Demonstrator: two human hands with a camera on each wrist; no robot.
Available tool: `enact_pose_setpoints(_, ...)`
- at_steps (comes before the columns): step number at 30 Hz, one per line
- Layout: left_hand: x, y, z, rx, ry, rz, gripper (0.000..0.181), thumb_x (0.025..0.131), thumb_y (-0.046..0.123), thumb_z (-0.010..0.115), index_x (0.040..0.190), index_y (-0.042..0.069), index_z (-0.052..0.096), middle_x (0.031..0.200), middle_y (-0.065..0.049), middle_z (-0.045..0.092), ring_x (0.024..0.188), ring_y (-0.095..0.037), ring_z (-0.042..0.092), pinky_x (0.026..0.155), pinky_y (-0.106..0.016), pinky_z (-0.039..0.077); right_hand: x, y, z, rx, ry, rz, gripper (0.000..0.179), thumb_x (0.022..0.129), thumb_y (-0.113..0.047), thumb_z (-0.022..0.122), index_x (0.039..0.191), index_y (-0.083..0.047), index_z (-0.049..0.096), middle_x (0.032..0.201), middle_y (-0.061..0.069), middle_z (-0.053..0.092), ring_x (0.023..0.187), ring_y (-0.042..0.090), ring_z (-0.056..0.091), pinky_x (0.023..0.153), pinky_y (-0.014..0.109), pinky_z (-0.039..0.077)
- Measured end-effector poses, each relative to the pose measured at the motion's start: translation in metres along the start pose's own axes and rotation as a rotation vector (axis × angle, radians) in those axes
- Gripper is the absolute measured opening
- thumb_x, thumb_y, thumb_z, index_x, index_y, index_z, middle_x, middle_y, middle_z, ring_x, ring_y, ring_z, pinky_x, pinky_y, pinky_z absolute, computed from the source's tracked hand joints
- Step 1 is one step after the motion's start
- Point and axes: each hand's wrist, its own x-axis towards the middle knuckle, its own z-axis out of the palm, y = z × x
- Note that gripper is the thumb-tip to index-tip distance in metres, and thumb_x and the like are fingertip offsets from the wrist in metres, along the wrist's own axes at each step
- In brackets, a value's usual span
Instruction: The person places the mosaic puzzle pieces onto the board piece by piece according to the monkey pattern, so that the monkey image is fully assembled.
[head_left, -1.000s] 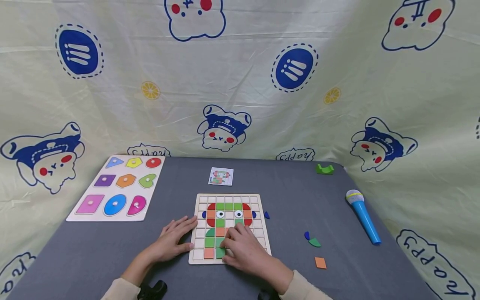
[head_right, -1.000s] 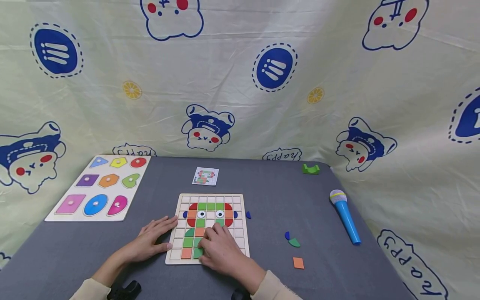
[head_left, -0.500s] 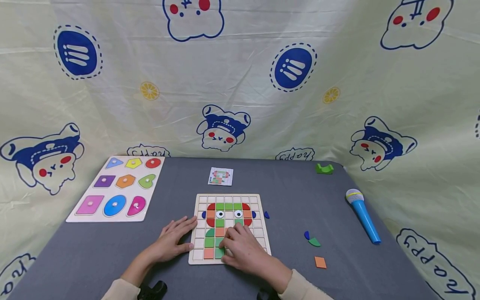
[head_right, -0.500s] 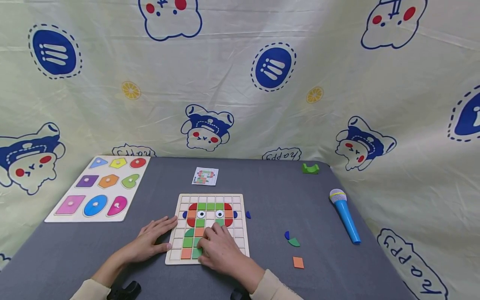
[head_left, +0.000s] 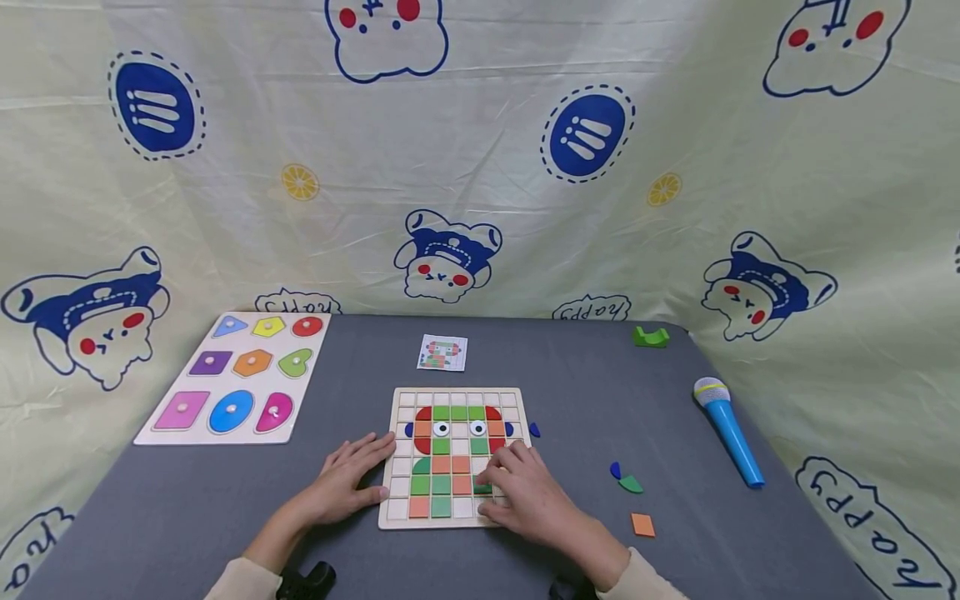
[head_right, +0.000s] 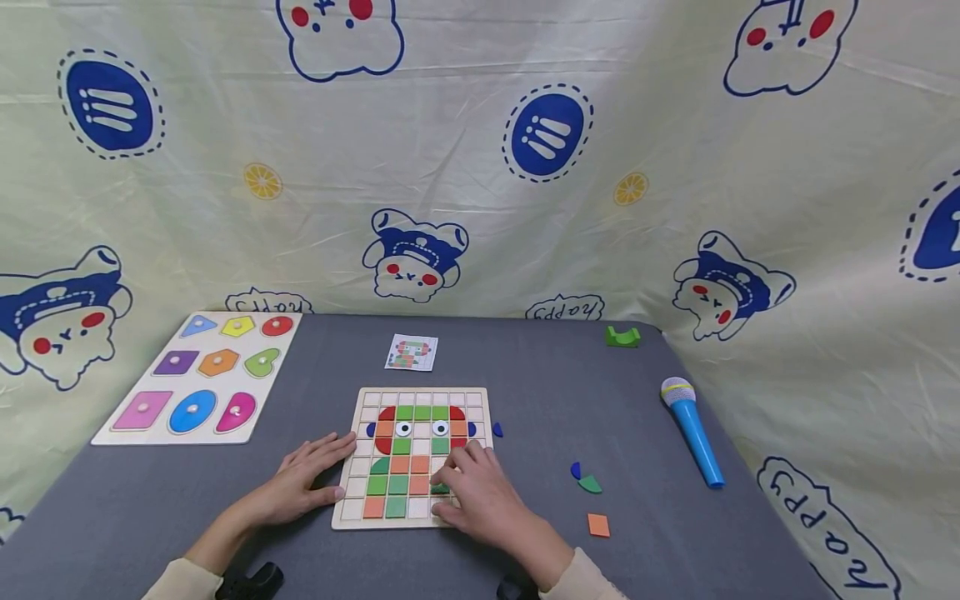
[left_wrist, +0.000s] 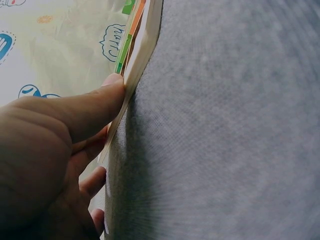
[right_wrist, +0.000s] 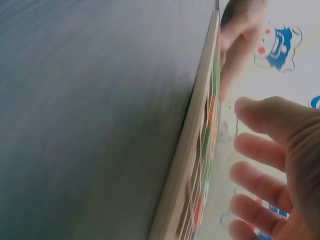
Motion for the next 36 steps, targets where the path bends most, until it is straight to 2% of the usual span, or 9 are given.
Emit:
enact_pose_setpoints(6,0.000,0.001,-0.001,-0.007,-0.006,0.000,0.066,0.087,0.029,0.066,0.144,0.008,0.040,0.153,-0.008,0.034,0.143,-0.039,0.021,0.111,-0.065,0.004,-0.026,0.029,-0.016,0.002,0.019,0.071,0.024,0.074,-0.034,0.078,0.095,-0.025,0.071,0.091,-0.013,0.053,0.091,0.005,0.039,0.080,0.032,0.036)
enact_pose_setpoints(14,0.000,0.000,0.000,-0.007,-0.013,-0.002,0.066,0.087,0.029,0.065,0.144,0.009,0.039,0.153,-0.009,0.034,0.143,-0.039,0.020,0.111,-0.065,0.004,-0.066,0.065,-0.036,-0.095,0.009,0.173,0.030,0.068,-0.036,0.082,0.094,-0.026,0.071,0.090,-0.016,0.052,0.088,0.004,0.040,0.078,0.033,0.038)
enact_pose_setpoints(19,0.000,-0.001,0.000,-0.008,-0.016,-0.001,0.067,0.087,0.028,0.066,0.144,0.009,0.038,0.153,-0.009,0.034,0.143,-0.039,0.020,0.111,-0.065,0.005,-0.090,0.083,-0.042,-0.121,0.027,0.198,0.031,0.067,-0.035,0.083,0.094,-0.027,0.070,0.089,-0.017,0.052,0.087,0.003,0.040,0.076,0.032,0.039)
enact_pose_setpoints(30,-0.001,-0.002,0.000,-0.003,-0.012,0.001,0.066,0.087,0.029,0.065,0.144,0.009,0.039,0.153,-0.009,0.034,0.143,-0.039,0.021,0.110,-0.066,0.006,-0.130,0.111,-0.047,-0.156,0.115,0.169,0.033,0.064,-0.035,0.084,0.093,-0.033,0.068,0.089,-0.022,0.053,0.083,-0.002,0.040,0.070,0.029,0.038)
enact_pose_setpoints(33,-0.001,-0.002,0.000,0.004,-0.011,0.003,0.066,0.087,0.029,0.065,0.144,0.009,0.039,0.153,-0.009,0.034,0.143,-0.039,0.021,0.110,-0.066,0.006,-0.136,0.115,-0.049,-0.162,0.095,0.203,0.031,0.064,-0.037,0.084,0.091,-0.034,0.068,0.088,-0.023,0.052,0.084,-0.001,0.042,0.070,0.029,0.038)
enact_pose_setpoints(36,-0.001,-0.003,0.000,0.002,-0.016,-0.001,0.066,0.087,0.029,0.065,0.144,0.010,0.039,0.153,-0.008,0.034,0.143,-0.039,0.021,0.110,-0.066,0.006,-0.139,0.118,-0.052,-0.143,0.013,0.272,0.029,0.067,-0.040,0.081,0.092,-0.035,0.068,0.089,-0.023,0.052,0.085,0.001,0.043,0.071,0.028,0.038)
